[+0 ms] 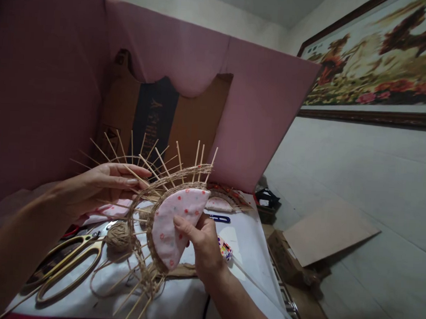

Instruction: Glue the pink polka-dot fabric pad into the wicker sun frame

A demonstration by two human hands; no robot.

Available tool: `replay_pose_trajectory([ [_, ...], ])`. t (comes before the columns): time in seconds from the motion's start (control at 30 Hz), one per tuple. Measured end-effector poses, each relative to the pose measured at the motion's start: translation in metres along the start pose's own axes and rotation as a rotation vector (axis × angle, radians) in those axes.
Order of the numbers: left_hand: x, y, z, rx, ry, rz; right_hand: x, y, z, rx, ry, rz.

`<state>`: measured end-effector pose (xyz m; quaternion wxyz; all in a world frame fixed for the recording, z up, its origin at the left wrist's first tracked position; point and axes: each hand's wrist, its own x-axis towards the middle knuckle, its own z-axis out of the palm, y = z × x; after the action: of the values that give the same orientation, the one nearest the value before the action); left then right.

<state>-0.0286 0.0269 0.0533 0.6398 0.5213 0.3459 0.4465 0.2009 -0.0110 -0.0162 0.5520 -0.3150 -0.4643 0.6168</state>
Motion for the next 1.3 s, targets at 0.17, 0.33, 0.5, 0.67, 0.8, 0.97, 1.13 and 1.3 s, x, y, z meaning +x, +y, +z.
replay_pose_trajectory([
  [0.17, -0.004, 0.006, 0.000, 0.012, -0.015, 0.086, 0.000, 0.000, -0.002, -0.020, -0.022, -0.005],
  [0.33, -0.009, 0.010, -0.001, -0.072, -0.019, 0.151, -0.003, -0.001, -0.003, -0.043, -0.098, 0.028],
  [0.5, -0.009, 0.005, -0.007, -0.167, -0.247, -0.003, -0.005, -0.001, -0.003, -0.094, -0.140, 0.090],
  [0.67, -0.010, 0.003, -0.006, -0.160, -0.349, -0.042, -0.005, -0.001, -0.004, -0.140, -0.180, 0.099],
  [0.8, -0.013, 0.004, -0.005, -0.121, -0.308, -0.058, -0.004, 0.000, -0.005, -0.178, -0.177, 0.128],
  [0.97, -0.013, 0.006, -0.001, -0.096, -0.206, -0.075, -0.004, 0.002, -0.006, -0.205, -0.166, 0.140],
  [1.13, -0.012, 0.009, 0.004, -0.082, -0.138, -0.096, -0.004, 0.001, -0.005, -0.208, -0.163, 0.142],
  [1.3, -0.011, 0.009, 0.006, -0.063, -0.119, -0.089, -0.006, 0.002, -0.005, -0.216, -0.170, 0.143],
])
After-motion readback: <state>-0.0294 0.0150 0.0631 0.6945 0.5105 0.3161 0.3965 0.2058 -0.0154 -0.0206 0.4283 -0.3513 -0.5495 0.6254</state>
